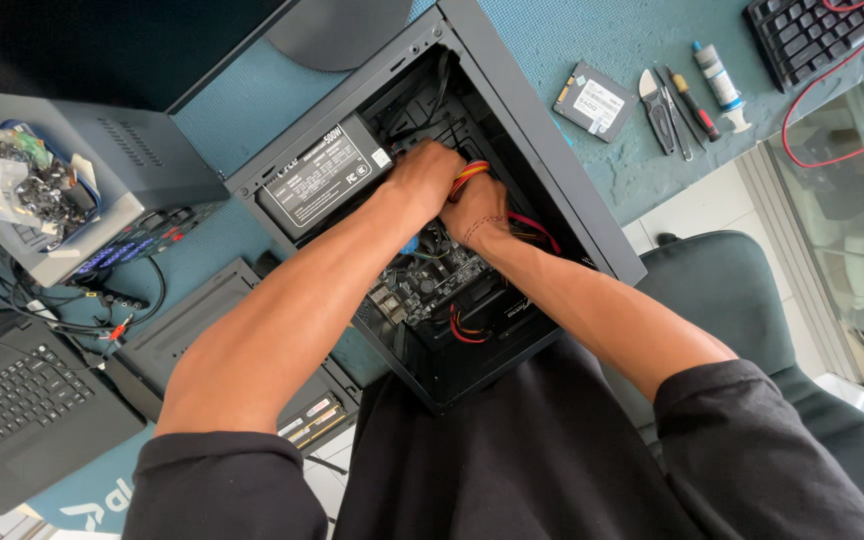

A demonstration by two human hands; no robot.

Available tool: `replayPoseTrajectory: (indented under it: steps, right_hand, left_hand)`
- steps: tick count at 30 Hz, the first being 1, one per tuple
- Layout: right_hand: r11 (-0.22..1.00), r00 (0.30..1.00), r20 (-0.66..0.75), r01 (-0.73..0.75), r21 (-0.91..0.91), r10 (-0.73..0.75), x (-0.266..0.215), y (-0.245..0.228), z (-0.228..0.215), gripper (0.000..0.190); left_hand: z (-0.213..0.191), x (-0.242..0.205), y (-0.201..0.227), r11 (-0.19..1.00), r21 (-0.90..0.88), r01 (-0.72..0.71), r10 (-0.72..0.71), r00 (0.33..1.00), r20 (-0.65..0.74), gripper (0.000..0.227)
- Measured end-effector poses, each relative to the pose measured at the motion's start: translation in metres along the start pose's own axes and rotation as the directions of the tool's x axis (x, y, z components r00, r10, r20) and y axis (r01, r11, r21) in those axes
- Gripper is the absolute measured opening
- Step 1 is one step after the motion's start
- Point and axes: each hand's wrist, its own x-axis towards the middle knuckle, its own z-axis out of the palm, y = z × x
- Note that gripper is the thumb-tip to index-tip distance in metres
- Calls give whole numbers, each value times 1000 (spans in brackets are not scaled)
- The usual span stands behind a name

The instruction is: The person connects various power cables to the motherboard and graphics card inside an open computer case. They route the wires through the case and secure them to the components by hand.

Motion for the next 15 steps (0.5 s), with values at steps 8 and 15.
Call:
replayPoseTrajectory:
  steps: [8,15]
  right_hand:
    - [997,999,-11,53,-55,-54,0,1,-3,42]
    - [994,996,-11,84,-75,-85,-1,2,-7,46]
  left_hand:
    - [9,8,-3,998,37,-40,40,999,-1,27]
    - [-3,3,3,991,17,-130,130,991,-25,22]
